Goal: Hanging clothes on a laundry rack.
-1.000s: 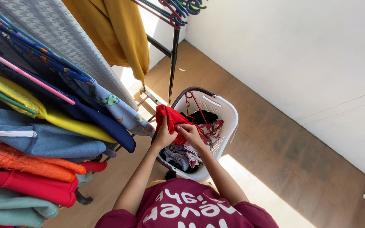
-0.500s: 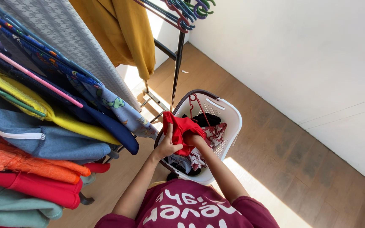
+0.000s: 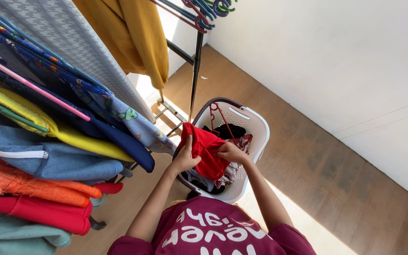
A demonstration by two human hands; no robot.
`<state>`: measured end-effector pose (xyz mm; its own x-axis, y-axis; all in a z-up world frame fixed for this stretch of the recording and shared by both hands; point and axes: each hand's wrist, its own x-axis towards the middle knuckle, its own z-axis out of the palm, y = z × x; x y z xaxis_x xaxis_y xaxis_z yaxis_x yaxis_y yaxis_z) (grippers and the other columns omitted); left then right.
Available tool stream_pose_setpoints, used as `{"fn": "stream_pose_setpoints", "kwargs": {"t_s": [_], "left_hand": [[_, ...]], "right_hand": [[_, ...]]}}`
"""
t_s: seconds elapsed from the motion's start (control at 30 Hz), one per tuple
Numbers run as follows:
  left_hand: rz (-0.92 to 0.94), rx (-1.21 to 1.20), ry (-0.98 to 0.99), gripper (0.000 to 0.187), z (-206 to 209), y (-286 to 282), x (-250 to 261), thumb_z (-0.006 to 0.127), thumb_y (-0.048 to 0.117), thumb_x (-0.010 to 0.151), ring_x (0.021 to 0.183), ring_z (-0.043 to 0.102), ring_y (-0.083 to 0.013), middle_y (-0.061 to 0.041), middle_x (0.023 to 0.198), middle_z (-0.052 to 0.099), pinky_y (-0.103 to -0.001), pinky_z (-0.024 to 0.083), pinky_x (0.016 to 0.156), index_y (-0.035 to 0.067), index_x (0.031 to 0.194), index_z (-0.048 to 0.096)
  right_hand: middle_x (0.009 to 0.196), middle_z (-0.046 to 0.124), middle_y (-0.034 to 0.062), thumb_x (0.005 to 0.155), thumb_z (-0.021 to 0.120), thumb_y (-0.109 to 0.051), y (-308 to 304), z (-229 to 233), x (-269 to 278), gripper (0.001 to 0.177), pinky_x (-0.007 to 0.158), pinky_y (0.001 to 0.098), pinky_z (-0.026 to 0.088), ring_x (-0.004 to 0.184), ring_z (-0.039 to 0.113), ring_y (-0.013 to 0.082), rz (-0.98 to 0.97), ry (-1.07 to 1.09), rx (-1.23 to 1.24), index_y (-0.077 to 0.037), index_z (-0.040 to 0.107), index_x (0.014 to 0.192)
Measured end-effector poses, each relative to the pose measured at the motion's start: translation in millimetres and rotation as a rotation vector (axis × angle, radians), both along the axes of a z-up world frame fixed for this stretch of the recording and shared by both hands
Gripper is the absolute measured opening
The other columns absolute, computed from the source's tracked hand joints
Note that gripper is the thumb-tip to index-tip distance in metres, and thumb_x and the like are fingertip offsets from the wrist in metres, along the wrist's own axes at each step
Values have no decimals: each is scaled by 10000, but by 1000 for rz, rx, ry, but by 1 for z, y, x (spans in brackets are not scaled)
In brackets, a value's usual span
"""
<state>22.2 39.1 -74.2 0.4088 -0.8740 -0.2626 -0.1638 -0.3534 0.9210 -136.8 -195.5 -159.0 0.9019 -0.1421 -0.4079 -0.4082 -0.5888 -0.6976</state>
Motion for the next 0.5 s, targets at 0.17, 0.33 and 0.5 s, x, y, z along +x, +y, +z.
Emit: {"fn": "stream_pose_setpoints", "kwargs": {"t_s": [0.17,0.33,0.5], "left_hand": [[5,-46,-294,1184,-45,3,25,733,102,820,1254,551,-373,-326,1545,381,-388,501,1011,87,1617,-142],[25,38,-390,1298,16,0,27,874,365,775,1444,370,-397,-289,1636,211,-440,376,1143,95,1575,-111],[48,-151,-325,1057,61,-10,39,812,561,734,1077,707,-356,-255,1371,600,-392,589,856,45,1542,366]], "right_hand": [[808,731,28,940,678,-147,-36,140,-50,175,690,327,588,751,704,140,-404,-146,165,-33,787,1016],[945,748,57,1014,475,-131,-56,148,-76,253,787,352,645,863,726,171,-766,-485,432,-30,700,1067],[857,628,108,1112,477,-184,-68,141,-52,219,739,386,523,767,613,207,-800,-550,-258,-32,556,976]]}}
